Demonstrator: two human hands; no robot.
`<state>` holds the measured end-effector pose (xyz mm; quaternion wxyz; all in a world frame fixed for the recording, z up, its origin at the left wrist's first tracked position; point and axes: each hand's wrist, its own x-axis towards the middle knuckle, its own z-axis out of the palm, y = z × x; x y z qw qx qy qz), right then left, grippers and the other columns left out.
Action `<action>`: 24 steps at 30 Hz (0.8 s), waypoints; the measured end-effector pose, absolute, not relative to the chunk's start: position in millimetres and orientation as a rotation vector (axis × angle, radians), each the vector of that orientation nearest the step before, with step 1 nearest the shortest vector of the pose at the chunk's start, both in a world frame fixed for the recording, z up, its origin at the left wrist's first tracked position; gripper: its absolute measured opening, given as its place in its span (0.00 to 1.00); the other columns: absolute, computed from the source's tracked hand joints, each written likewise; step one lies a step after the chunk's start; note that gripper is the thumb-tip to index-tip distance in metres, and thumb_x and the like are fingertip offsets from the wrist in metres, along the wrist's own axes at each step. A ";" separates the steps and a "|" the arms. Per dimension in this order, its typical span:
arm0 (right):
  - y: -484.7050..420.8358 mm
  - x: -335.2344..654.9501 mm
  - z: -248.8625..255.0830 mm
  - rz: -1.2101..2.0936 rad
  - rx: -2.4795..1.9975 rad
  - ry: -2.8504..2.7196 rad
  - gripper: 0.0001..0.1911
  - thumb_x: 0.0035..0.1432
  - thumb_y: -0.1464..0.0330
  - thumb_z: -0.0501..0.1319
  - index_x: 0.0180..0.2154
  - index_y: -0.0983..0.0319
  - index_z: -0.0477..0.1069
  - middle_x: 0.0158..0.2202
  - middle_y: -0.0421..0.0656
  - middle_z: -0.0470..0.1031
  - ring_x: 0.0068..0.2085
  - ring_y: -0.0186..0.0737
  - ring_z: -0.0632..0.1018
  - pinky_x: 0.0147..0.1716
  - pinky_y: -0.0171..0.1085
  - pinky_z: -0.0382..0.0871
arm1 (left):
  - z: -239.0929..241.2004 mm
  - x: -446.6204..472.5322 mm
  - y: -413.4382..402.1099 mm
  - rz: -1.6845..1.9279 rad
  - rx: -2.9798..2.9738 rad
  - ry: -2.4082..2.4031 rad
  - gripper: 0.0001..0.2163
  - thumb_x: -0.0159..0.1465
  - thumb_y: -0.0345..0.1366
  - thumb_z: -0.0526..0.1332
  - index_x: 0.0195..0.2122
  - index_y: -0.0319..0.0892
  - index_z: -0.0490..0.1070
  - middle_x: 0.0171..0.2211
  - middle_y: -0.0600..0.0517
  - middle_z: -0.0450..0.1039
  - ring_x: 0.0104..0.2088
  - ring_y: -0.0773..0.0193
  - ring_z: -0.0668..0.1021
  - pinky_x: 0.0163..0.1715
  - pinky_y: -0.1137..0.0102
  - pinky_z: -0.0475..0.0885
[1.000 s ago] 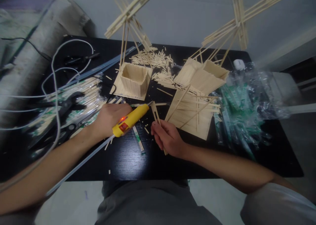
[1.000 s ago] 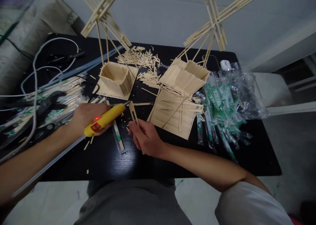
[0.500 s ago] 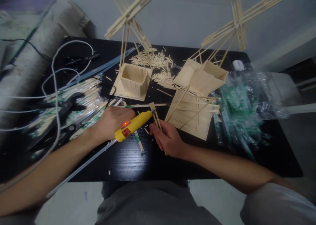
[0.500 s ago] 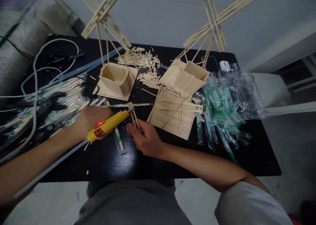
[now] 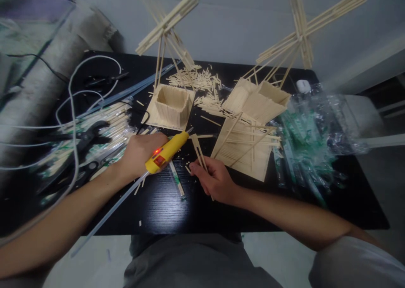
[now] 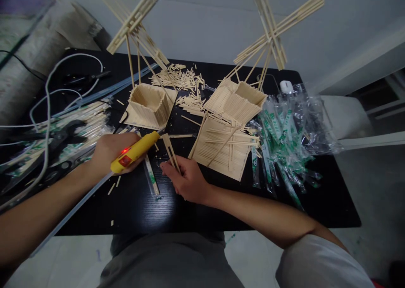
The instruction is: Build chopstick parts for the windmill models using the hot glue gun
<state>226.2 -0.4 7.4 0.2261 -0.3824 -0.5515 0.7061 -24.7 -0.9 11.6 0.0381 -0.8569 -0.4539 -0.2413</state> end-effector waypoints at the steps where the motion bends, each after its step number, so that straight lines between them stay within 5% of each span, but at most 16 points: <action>1: -0.2 226.0 8.0 1.950 -1.049 -1.518 0.18 0.66 0.54 0.61 0.32 0.62 0.69 0.12 0.29 0.61 0.13 0.26 0.63 0.13 0.27 0.53 | 12.4 -24.3 -1.1 -0.749 -2.620 -1.418 0.08 0.66 0.40 0.58 0.32 0.43 0.66 0.24 0.56 0.67 0.24 0.72 0.69 0.24 0.75 0.60; 11: 0.9 227.1 8.5 1.976 -0.984 -1.474 0.20 0.70 0.53 0.54 0.37 0.64 0.70 0.12 0.29 0.60 0.12 0.25 0.60 0.14 0.27 0.53 | 5.7 -20.9 1.1 -0.837 -2.566 -1.472 0.08 0.65 0.38 0.62 0.33 0.41 0.65 0.27 0.56 0.67 0.25 0.74 0.70 0.24 0.77 0.60; 24: 1.0 226.3 7.1 1.990 -0.959 -1.548 0.25 0.71 0.53 0.50 0.39 0.66 0.74 0.12 0.30 0.61 0.13 0.26 0.62 0.16 0.27 0.56 | 19.2 -10.5 -4.1 -0.710 -2.903 -1.156 0.10 0.69 0.34 0.53 0.30 0.42 0.63 0.26 0.54 0.66 0.25 0.70 0.67 0.24 0.73 0.61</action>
